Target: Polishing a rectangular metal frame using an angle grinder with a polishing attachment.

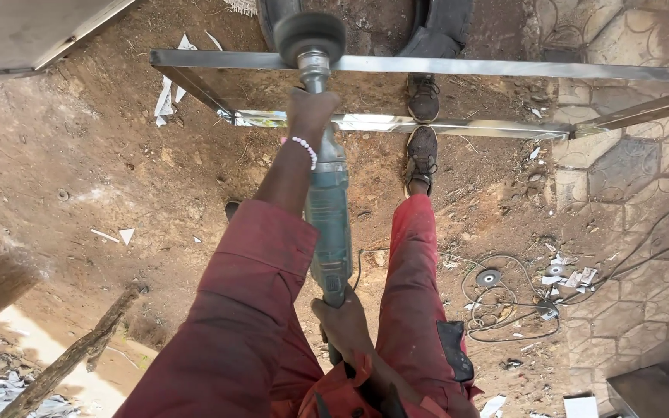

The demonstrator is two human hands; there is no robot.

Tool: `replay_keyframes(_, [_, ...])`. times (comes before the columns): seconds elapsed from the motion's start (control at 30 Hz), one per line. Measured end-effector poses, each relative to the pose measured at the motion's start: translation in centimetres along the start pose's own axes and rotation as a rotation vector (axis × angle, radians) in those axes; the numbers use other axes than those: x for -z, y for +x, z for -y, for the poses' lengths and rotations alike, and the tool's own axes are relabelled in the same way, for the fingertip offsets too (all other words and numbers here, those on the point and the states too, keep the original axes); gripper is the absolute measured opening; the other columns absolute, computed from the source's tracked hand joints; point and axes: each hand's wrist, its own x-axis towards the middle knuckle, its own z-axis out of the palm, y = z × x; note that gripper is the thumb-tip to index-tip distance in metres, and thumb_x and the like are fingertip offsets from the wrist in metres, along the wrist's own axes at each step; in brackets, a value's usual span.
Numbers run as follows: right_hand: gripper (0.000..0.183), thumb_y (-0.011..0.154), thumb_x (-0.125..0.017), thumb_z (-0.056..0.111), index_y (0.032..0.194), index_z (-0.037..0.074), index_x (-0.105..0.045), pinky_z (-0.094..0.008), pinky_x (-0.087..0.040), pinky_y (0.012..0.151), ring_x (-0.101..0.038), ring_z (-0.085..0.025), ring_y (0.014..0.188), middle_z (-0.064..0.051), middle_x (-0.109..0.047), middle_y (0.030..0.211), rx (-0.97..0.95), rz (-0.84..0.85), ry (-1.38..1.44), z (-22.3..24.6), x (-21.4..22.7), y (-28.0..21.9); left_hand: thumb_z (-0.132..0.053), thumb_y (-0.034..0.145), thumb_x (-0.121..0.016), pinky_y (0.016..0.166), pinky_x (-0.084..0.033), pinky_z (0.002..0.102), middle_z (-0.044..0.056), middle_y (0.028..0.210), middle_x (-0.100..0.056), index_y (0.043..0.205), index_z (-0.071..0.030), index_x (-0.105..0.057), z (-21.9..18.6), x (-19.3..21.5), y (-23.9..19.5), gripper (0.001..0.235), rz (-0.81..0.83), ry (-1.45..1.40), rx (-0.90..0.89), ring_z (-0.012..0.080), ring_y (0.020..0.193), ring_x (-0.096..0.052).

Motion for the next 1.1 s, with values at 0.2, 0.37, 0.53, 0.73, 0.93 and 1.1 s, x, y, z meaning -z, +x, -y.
replay_keyframes(0.2, [0.019,0.076,-0.065,0.012,0.081,0.009,-0.047,-0.034,-0.038,0.04,-0.046,-0.019,0.039,-0.008,-0.047,0.053,0.043,-0.094,0.059,-0.2,2.4,0.3,-0.01,0.077,-0.065,0.046,-0.054,0.033,0.011,0.093,-0.063,0.116,-0.005,-0.05,-0.3,-4.3,-1.9,0.042,0.053,0.126,0.017,0.0192,0.057,-0.063])
replay_keyframes(0.37, [0.021,0.077,-0.066,0.016,0.09,0.009,-0.051,-0.034,-0.038,0.043,-0.046,-0.018,0.039,-0.008,-0.05,0.052,0.004,-0.057,0.034,0.1,1.8,0.2,-0.008,0.08,-0.067,0.048,-0.054,0.031,0.009,0.091,-0.059,0.116,-0.005,-0.047,0.4,-3.8,-0.1,0.041,0.027,0.107,-0.011,0.0172,0.061,-0.061])
replay_keyframes(0.53, [0.022,0.078,-0.067,0.02,0.094,0.01,-0.056,-0.034,-0.039,0.044,-0.047,-0.017,0.042,-0.007,-0.052,0.053,-0.032,-0.047,0.011,0.2,2.1,-0.3,-0.006,0.078,-0.064,0.048,-0.053,0.031,0.009,0.085,-0.06,0.108,-0.005,-0.048,0.0,-3.9,-1.5,0.033,0.028,0.106,-0.024,0.0175,0.059,-0.06])
replay_keyframes(0.73, [0.016,0.076,-0.062,0.012,0.083,0.008,-0.049,-0.032,-0.038,0.038,-0.045,-0.017,0.034,-0.006,-0.047,0.046,0.029,-0.084,0.071,-0.7,3.4,0.5,-0.007,0.08,-0.062,0.048,-0.053,0.032,0.012,0.095,-0.062,0.119,-0.004,-0.046,0.2,-5.7,-2.6,0.042,0.101,0.13,0.013,0.0189,0.058,-0.062])
replay_keyframes(0.93, [0.022,0.075,-0.064,0.015,0.084,0.008,-0.045,-0.032,-0.036,0.038,-0.044,-0.016,0.038,-0.005,-0.045,0.053,0.039,-0.066,0.096,-1.1,3.0,0.4,-0.01,0.078,-0.064,0.047,-0.052,0.032,0.01,0.093,-0.062,0.116,-0.005,-0.047,0.1,-4.9,-2.8,0.042,0.06,0.167,-0.004,0.0177,0.055,-0.061])
replay_keyframes(1.1, [0.019,0.076,-0.064,0.009,0.08,0.006,-0.046,-0.031,-0.043,0.036,-0.04,-0.019,0.027,-0.01,-0.041,0.034,0.096,-0.009,0.138,-2.3,3.7,1.4,-0.007,0.078,-0.063,0.044,-0.051,0.033,0.013,0.092,-0.062,0.114,-0.003,-0.049,0.5,-5.7,-2.9,0.039,0.059,0.097,-0.006,0.0197,0.056,-0.061])
